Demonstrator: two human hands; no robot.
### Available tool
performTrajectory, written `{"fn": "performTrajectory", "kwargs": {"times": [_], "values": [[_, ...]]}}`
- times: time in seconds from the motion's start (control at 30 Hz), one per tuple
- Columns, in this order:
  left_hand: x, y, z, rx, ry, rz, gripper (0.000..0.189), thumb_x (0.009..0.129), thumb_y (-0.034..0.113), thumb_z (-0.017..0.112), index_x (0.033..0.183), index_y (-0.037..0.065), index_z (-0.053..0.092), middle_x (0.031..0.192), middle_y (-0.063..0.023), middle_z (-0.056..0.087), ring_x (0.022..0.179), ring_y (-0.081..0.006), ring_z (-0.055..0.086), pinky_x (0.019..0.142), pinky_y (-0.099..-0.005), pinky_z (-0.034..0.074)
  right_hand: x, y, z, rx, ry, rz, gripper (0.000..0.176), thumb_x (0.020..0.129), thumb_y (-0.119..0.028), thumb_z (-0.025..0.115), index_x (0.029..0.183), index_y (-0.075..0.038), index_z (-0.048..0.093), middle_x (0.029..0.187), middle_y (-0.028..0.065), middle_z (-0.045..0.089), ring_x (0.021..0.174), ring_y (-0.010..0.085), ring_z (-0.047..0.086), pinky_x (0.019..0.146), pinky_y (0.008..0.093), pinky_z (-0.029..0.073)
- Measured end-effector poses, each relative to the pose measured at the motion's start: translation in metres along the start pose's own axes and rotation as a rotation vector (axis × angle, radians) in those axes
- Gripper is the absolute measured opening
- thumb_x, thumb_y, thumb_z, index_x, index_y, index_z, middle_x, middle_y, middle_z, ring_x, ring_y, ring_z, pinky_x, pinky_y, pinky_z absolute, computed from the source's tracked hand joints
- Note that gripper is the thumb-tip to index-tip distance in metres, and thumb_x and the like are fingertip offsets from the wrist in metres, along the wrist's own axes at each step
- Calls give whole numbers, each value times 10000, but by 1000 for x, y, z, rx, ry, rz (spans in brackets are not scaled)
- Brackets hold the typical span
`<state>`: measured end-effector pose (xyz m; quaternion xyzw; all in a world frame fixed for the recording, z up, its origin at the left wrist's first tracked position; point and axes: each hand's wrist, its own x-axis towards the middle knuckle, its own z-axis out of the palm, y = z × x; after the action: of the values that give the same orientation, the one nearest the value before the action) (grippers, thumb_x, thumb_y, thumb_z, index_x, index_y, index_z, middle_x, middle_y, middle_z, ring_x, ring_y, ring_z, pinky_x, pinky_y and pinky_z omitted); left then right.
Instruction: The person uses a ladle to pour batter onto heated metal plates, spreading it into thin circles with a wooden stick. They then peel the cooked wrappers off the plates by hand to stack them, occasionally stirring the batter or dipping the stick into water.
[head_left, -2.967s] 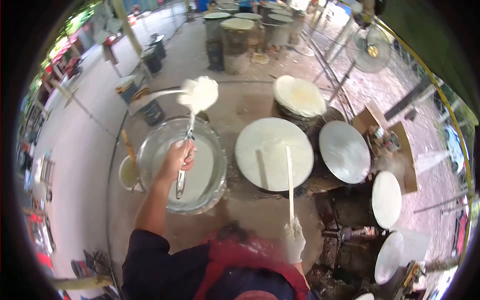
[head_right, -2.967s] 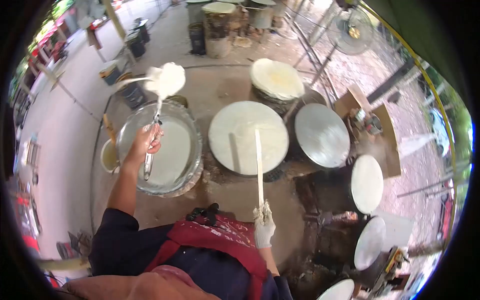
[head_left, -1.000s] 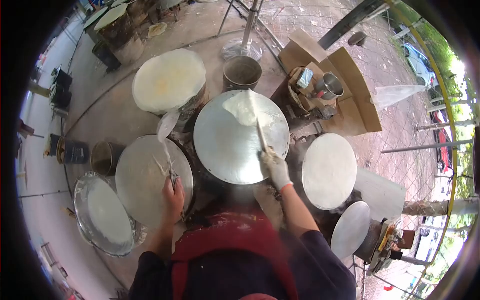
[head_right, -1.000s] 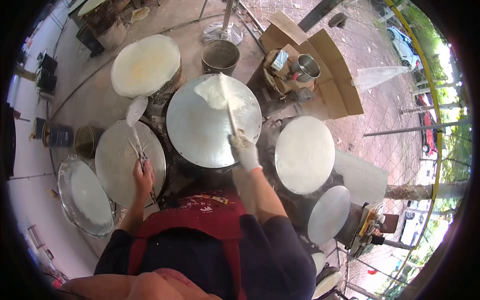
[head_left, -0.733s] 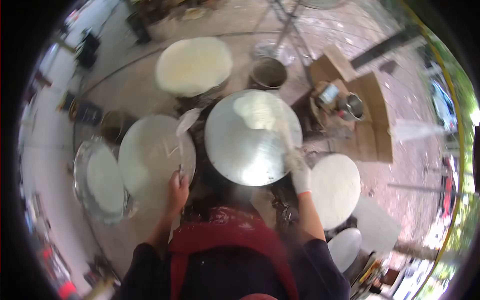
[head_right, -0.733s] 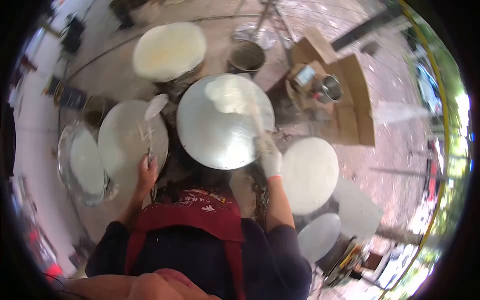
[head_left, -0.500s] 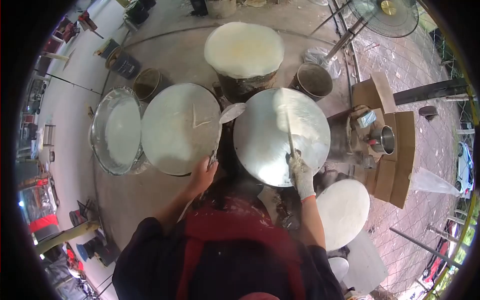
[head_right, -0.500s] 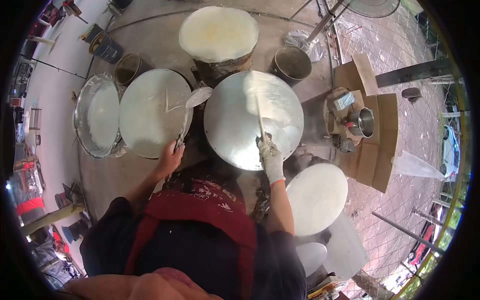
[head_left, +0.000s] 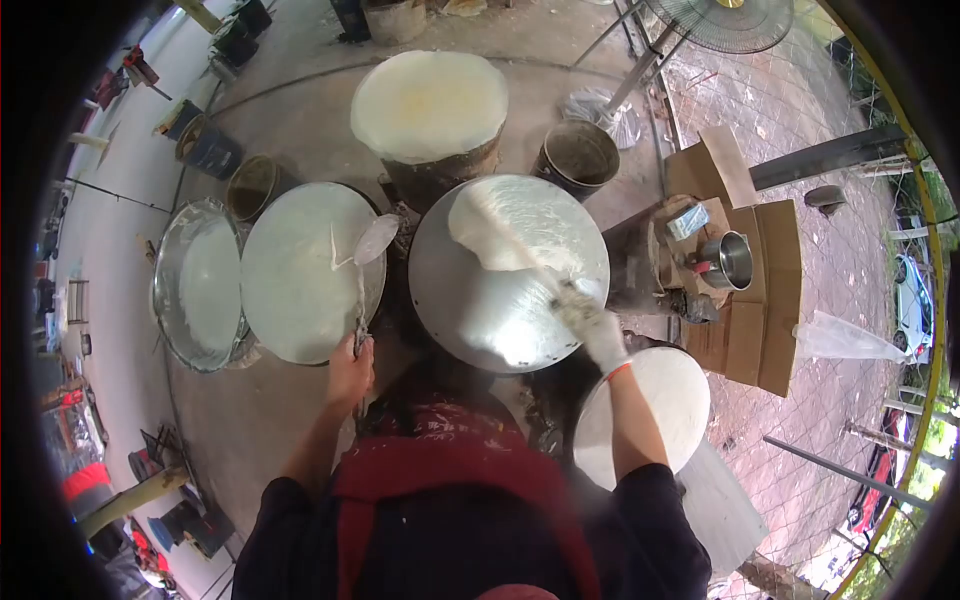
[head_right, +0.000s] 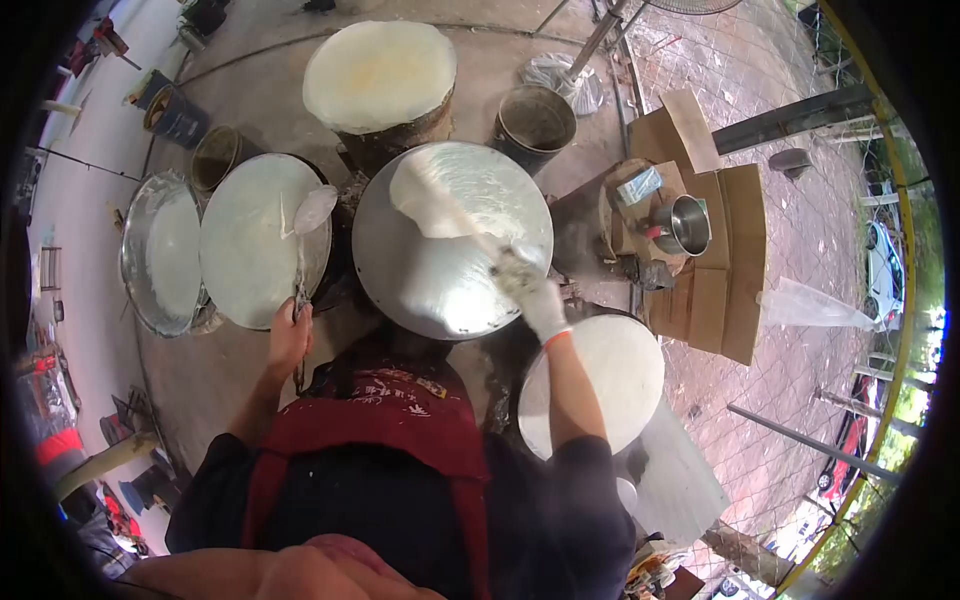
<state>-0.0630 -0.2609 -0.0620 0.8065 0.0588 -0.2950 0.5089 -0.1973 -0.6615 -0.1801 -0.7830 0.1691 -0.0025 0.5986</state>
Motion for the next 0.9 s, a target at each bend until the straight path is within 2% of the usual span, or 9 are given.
{"fn": "performTrajectory", "kwargs": {"times": [0.07,0.13,0.3,0.43,0.53,0.6,0.7,0.8,0.9], "values": [[1,-9,0,-42,19,34,186,964,183,481,821,65,459,579,31,403,429,-45,402,380,-224,333,21,29,-15,636,143,211,356,894,-58,583,1227,56,528,1204,95,579,986,127,582,868,223,485],[7,-19,-2,-62,28,60,194,964,184,485,813,65,456,582,34,404,430,-42,395,381,-224,331,29,23,-9,143,3,75,322,891,-37,583,1197,53,542,1185,75,573,936,115,587,819,207,493],[4,-35,-1,-40,46,51,194,964,191,483,816,67,466,593,41,414,440,-30,385,384,-216,321,4,-12,36,751,-46,345,253,871,-5,599,1115,61,580,996,30,631,846,91,594,738,192,477],[13,-37,-1,105,110,110,218,945,186,506,809,17,480,569,-41,451,439,-123,417,420,-292,370,20,-37,-10,478,18,136,316,874,-46,614,1162,68,552,1121,75,639,904,119,624,789,255,504],[44,-54,-3,286,166,251,229,923,177,524,808,-17,488,585,-135,493,477,-247,477,481,-374,414,41,5,-11,767,-149,340,338,868,-27,614,1187,60,544,1100,103,642,926,149,626,792,276,506],[59,-42,3,267,150,192,224,908,169,533,816,-32,499,617,-205,531,533,-349,539,533,-429,436,26,-2,4,353,-221,137,357,860,-1,607,1207,49,535,1072,100,639,943,153,615,785,286,511],[85,-42,10,605,237,453,221,911,193,524,847,-19,516,687,-240,587,653,-421,595,577,-484,450,-6,-30,-12,134,-373,339,407,879,-35,604,1266,36,502,1209,135,571,1040,122,561,834,237,480],[100,-36,18,779,183,526,237,917,228,503,911,-9,514,718,-255,601,727,-446,597,613,-525,456,-5,9,-36,591,-155,278,422,875,-29,603,1280,25,495,1188,131,580,1009,134,582,815,246,496],[99,-31,21,942,135,500,211,909,225,516,950,19,492,743,-254,606,735,-450,592,615,-516,466,15,21,-29,227,-90,198,376,895,-38,568,1260,28,501,1189,129,581,1027,151,575,805,234,500]]}}
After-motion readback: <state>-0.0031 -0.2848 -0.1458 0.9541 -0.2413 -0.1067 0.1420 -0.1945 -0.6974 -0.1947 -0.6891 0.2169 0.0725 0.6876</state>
